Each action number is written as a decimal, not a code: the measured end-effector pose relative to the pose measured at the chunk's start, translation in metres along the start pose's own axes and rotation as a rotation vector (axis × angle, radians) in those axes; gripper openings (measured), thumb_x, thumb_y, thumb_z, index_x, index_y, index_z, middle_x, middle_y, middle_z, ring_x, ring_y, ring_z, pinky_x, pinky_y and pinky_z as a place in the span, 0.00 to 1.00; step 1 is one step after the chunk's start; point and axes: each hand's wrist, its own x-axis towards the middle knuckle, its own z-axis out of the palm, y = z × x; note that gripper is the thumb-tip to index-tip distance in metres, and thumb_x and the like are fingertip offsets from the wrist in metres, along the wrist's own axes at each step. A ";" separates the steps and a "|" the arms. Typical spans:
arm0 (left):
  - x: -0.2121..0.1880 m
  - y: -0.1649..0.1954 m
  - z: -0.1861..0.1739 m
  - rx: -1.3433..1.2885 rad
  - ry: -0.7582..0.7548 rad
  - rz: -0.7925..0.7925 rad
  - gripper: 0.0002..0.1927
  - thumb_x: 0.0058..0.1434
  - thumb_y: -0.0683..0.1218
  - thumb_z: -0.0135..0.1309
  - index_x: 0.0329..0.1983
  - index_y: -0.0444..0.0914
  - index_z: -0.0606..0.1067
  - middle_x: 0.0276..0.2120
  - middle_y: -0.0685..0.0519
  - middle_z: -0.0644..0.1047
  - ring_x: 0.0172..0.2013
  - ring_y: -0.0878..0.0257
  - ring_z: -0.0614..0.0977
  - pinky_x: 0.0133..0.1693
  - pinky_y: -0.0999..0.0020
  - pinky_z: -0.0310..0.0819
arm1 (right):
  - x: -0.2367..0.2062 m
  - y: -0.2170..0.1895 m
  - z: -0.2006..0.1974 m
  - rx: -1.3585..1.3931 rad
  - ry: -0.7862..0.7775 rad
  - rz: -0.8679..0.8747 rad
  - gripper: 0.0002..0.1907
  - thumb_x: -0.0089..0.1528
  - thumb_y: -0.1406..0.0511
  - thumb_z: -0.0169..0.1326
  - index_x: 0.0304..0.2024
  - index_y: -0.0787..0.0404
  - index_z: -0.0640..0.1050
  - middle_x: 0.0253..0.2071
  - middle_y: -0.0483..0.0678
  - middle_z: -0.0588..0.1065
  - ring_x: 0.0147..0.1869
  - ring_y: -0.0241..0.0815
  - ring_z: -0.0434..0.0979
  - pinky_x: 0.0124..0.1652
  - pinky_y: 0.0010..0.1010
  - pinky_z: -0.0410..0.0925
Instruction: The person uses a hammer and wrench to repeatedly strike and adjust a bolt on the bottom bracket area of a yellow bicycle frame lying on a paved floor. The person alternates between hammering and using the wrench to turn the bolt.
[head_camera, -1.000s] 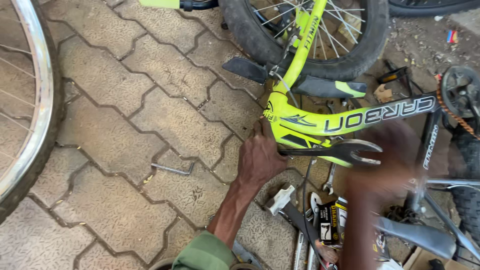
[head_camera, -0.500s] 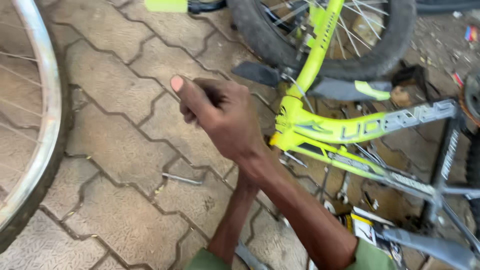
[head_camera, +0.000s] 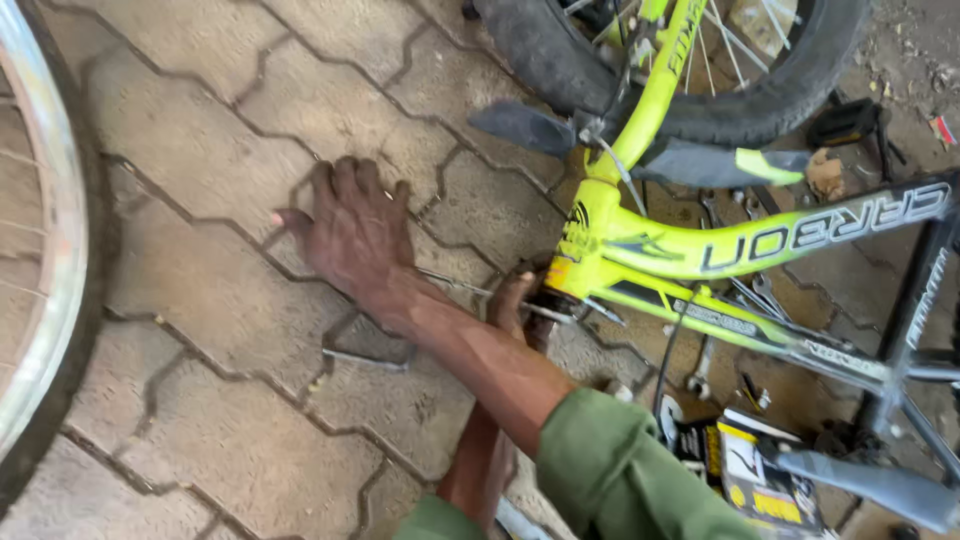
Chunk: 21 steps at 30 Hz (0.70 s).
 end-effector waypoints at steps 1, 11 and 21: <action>-0.003 0.003 -0.001 0.029 -0.006 -0.016 0.21 0.74 0.51 0.46 0.61 0.32 0.68 0.56 0.43 0.72 0.57 0.57 0.72 0.63 0.62 0.64 | 0.002 0.004 0.002 0.054 -0.018 -0.002 0.38 0.68 0.42 0.35 0.62 0.66 0.70 0.59 0.64 0.71 0.63 0.61 0.71 0.53 0.69 0.66; -0.035 0.004 -0.019 0.130 -0.022 -0.109 0.28 0.77 0.51 0.41 0.71 0.30 0.55 0.65 0.32 0.62 0.64 0.45 0.66 0.66 0.52 0.57 | -0.087 0.009 -0.037 -0.026 0.161 -0.154 0.46 0.61 0.32 0.48 0.59 0.64 0.71 0.55 0.64 0.73 0.57 0.64 0.73 0.53 0.70 0.67; -0.060 0.020 0.015 0.255 0.192 -0.300 0.30 0.70 0.59 0.47 0.62 0.31 0.66 0.53 0.37 0.74 0.54 0.52 0.77 0.59 0.56 0.76 | -0.158 -0.014 -0.114 0.429 -0.465 0.039 0.14 0.69 0.68 0.40 0.53 0.59 0.74 0.45 0.49 0.77 0.27 0.46 0.76 0.23 0.40 0.73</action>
